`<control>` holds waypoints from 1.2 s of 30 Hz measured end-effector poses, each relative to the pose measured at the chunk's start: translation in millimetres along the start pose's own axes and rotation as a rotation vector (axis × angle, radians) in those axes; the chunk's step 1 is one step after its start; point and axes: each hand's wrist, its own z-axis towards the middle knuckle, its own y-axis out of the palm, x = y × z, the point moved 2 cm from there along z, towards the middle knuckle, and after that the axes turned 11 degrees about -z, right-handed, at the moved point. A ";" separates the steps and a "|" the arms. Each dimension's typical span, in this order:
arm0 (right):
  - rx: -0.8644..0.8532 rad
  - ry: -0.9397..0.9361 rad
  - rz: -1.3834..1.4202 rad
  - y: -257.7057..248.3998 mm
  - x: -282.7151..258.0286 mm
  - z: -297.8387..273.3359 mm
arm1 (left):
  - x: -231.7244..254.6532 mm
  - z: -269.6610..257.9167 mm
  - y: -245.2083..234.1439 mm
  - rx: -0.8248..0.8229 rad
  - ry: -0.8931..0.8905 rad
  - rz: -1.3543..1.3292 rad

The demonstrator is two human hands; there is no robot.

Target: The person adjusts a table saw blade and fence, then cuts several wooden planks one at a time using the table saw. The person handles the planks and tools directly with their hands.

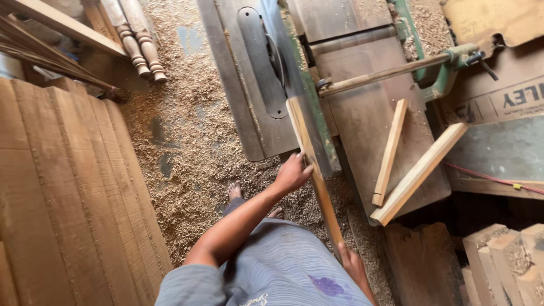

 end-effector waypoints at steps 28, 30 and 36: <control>0.660 -1.526 -0.146 37.2 -490.0 -27.7 | -77.9 -127.7 -372.7 0.115 -0.259 0.476; 0.656 -1.482 -0.318 55.4 -511.9 -15.2 | -99.6 -118.4 -372.1 -0.033 -0.333 0.565; 0.593 -1.281 -0.517 84.3 -572.3 40.2 | -128.3 -44.0 -398.0 -0.155 -0.181 0.554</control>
